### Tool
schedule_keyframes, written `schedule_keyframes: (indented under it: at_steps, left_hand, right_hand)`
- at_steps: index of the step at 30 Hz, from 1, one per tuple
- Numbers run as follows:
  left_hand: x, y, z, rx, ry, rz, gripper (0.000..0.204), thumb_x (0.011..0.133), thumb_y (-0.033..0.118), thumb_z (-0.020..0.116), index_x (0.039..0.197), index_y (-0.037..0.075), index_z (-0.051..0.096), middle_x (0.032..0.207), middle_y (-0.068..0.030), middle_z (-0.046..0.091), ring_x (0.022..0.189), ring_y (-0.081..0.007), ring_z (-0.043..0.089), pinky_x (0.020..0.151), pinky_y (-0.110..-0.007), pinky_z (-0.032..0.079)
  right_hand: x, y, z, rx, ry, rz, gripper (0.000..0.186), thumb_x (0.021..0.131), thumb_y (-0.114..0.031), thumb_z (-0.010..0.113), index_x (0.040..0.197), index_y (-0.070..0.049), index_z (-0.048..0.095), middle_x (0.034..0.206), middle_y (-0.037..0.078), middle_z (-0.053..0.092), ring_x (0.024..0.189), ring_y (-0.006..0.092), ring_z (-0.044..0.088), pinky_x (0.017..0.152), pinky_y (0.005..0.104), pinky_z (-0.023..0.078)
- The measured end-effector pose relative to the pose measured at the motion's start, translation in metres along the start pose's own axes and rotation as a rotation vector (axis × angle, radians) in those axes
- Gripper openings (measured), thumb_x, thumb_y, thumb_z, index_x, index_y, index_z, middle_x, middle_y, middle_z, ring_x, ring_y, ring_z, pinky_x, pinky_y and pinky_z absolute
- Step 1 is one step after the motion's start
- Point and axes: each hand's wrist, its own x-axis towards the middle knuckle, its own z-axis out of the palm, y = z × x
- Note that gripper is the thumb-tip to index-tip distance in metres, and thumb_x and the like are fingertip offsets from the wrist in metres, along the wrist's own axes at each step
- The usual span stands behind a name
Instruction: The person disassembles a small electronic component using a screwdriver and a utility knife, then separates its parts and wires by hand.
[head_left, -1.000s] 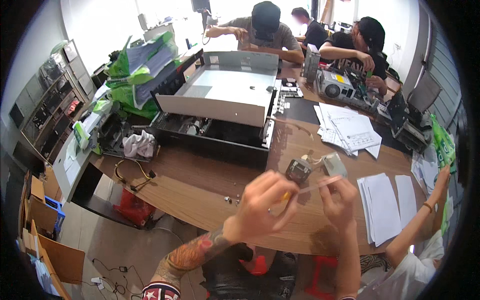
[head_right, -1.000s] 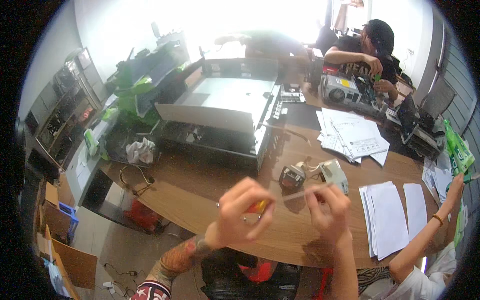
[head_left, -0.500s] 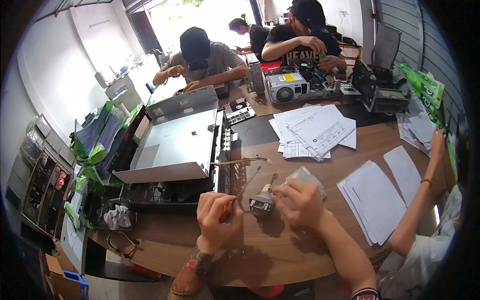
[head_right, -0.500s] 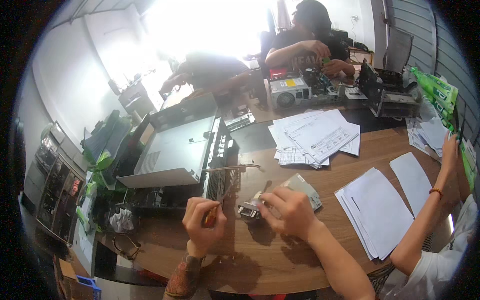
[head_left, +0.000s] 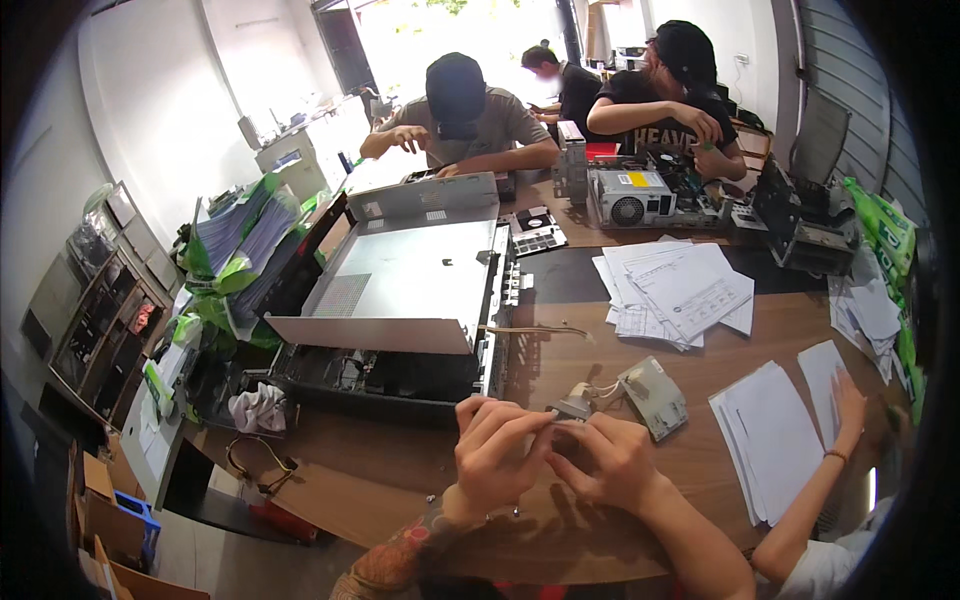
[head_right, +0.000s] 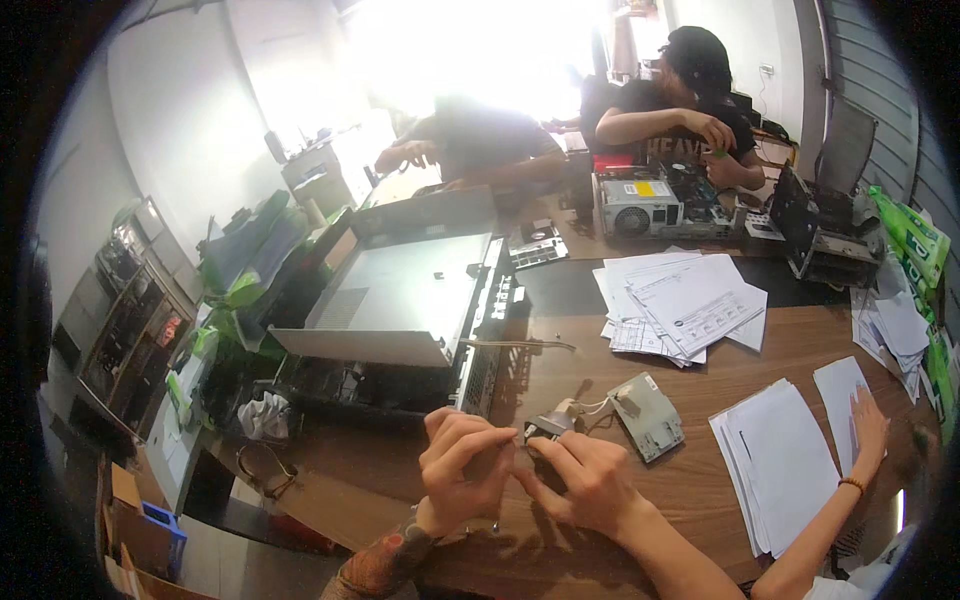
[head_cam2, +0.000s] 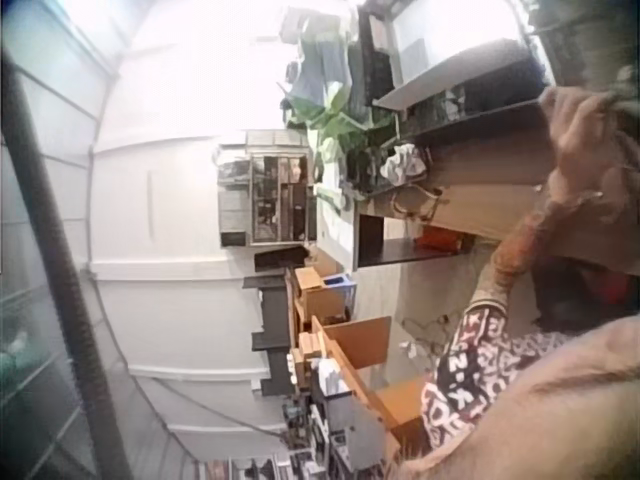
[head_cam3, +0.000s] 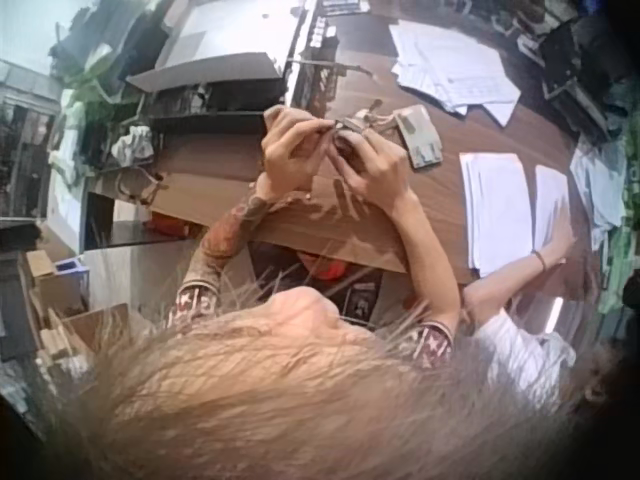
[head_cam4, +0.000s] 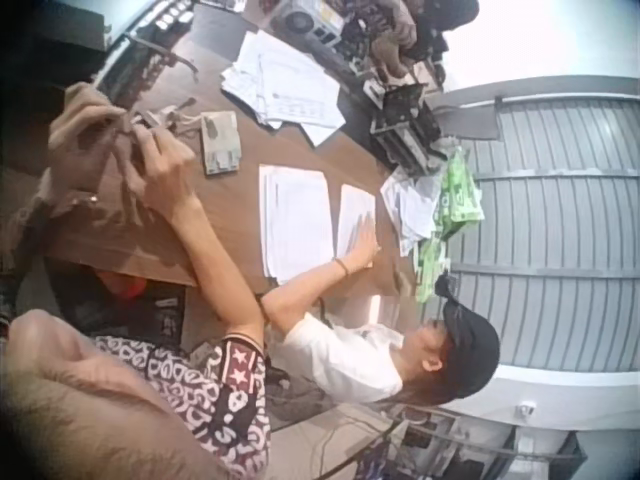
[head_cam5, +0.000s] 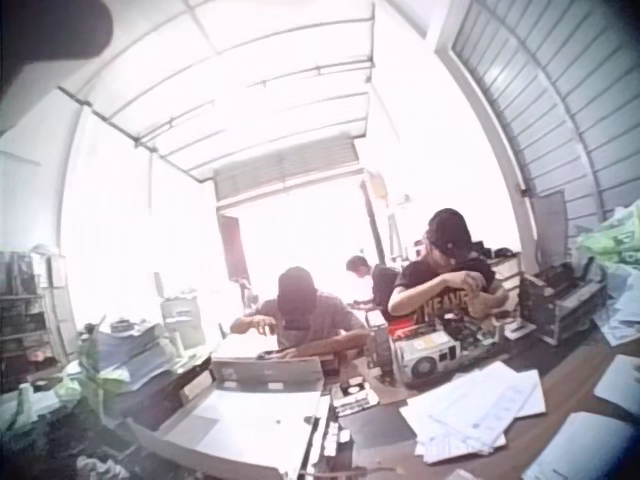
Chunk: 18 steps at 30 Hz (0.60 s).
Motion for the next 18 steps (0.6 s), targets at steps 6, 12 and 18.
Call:
schedule_keyframes:
  at_steps: [6,12,18]
  left_hand:
    - [-0.005,0.002,0.007,-0.202,-0.059,-0.055,0.027,0.076,-0.003,0.079,0.101,0.005,0.074,0.083,-0.0059,0.069,0.073,-0.0223,0.065,0.069,-0.032,0.049]
    - [-0.006,0.008,0.002,-0.293,-0.183,-0.204,0.021,0.085,-0.004,0.071,0.106,0.000,0.070,0.092,-0.0134,0.069,0.079,-0.0216,0.067,0.069,-0.030,0.053]
    - [-0.003,-0.001,0.000,-0.149,-0.170,-0.185,0.029,0.079,-0.006,0.070,0.107,0.003,0.068,0.079,-0.0077,0.062,0.061,-0.0194,0.061,0.055,-0.030,0.049]
  right_hand:
    - [-0.005,0.002,0.007,0.032,-0.008,0.009,0.039,0.075,-0.017,0.083,0.108,-0.004,0.067,0.079,0.008,0.063,0.065,0.0258,0.066,0.056,0.0344,0.053]
    - [-0.005,-0.003,0.005,0.226,0.108,0.236,0.020,0.083,-0.014,0.082,0.093,-0.002,0.069,0.071,0.007,0.061,0.055,0.0159,0.059,0.051,0.0300,0.046]
    - [0.000,0.005,-0.013,0.143,0.275,0.397,0.015,0.090,-0.013,0.078,0.088,-0.002,0.068,0.068,0.006,0.060,0.052,0.0114,0.051,0.049,0.0278,0.039]
